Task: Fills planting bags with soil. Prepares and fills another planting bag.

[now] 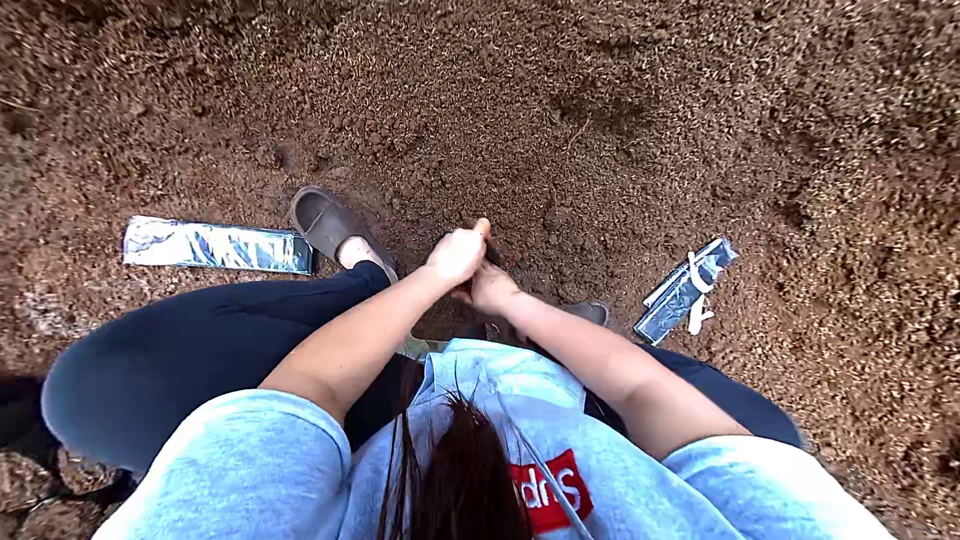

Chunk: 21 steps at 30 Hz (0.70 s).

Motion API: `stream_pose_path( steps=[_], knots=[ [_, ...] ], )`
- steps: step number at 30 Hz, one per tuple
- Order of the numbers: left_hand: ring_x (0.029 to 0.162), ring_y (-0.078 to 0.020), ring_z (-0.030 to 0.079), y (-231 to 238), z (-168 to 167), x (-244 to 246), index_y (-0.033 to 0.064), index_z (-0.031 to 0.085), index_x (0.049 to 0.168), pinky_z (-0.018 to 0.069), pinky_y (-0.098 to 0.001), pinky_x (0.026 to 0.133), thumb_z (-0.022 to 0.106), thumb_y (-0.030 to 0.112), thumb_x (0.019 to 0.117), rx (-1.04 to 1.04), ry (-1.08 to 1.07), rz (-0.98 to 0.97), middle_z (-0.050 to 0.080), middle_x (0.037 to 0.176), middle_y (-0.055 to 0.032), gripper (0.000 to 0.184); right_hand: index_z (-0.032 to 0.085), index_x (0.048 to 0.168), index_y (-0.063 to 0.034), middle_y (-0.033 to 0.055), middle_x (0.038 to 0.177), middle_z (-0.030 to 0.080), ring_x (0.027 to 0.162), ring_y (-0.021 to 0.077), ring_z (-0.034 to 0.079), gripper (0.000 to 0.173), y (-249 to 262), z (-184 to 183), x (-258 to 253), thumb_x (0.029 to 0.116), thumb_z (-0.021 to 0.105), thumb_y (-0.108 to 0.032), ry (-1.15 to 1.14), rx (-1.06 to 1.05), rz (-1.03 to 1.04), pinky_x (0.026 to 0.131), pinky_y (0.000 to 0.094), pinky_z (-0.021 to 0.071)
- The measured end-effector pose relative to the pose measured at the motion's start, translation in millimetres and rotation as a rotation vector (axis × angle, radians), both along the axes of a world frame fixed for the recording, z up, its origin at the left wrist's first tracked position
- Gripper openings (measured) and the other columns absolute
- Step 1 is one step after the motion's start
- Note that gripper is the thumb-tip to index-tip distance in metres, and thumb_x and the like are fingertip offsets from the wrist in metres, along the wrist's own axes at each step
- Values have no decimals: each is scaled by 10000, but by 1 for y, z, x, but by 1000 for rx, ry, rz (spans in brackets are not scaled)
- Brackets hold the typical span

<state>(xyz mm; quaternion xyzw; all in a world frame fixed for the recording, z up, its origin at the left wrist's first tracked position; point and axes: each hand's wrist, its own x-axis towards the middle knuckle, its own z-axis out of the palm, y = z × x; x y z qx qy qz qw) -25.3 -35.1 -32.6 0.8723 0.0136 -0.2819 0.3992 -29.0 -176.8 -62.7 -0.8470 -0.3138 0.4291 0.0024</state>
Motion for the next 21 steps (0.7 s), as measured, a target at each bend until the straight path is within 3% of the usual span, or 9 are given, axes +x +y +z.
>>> stream_pose_path(
  steps=[2,4,5,8,11,13,16,18,21],
  knots=[
    [1057,-455,695,32,10,11,29,557,1360,545,-653,901,468,122,1058,6,-11,76,696,1125,-269,328,498,1471,34,215,1545,474,1448,354,446,618,-1,15,21,1052,550,-416,-92,198,173,1198,514,357],
    [1010,-426,709,59,23,16,8,566,1338,560,-630,891,524,78,1012,8,1,170,697,1115,-259,336,691,1218,30,190,1366,645,1300,347,602,353,-6,28,44,1048,572,-256,-230,471,287,1140,517,440],
    [990,-418,710,67,31,19,2,541,1352,565,-618,881,554,46,986,5,21,226,691,1109,-260,369,723,1152,13,180,1293,688,1266,340,628,303,-8,36,57,1049,566,-226,-265,540,307,1155,519,420],
    [944,-385,703,76,43,31,21,461,1360,596,-555,823,603,-46,940,35,38,267,613,1185,-258,448,724,1190,-34,151,1339,672,1356,322,564,298,-12,46,87,1069,527,-223,-350,571,212,1220,533,319],
    [1146,-452,623,77,26,34,13,613,1227,553,-594,927,608,-80,907,171,-10,162,485,1393,-310,333,720,1152,-36,202,1295,651,1291,392,573,293,-7,37,81,1051,558,-258,-502,656,39,1086,544,451],
    [1263,-456,564,80,14,35,36,708,1144,495,-617,1012,598,-88,910,220,-26,110,572,1351,-286,286,712,1169,-28,242,1280,646,1269,429,575,325,0,25,57,1037,565,-285,-414,640,112,1073,580,458],
    [1240,-467,603,81,19,47,54,700,1248,474,-669,1015,575,-25,960,313,86,-40,650,1282,-277,324,734,1160,-41,190,1251,671,1222,387,610,237,21,-28,14,1015,615,-187,-97,563,347,1031,563,492],
    [1224,-486,614,81,20,55,45,626,1366,465,-695,1012,588,20,985,348,169,-126,643,1297,-292,384,693,1269,-53,171,1374,622,1315,378,553,279,44,-73,-10,1020,583,-111,80,431,378,1088,574,440],
    [1225,-486,613,77,20,59,50,537,1473,465,-693,1019,600,61,999,332,203,-126,621,1336,-294,479,544,1487,-108,82,1669,328,1567,378,182,507,66,-106,-21,987,573,-25,238,236,318,1239,656,125]
  ],
)
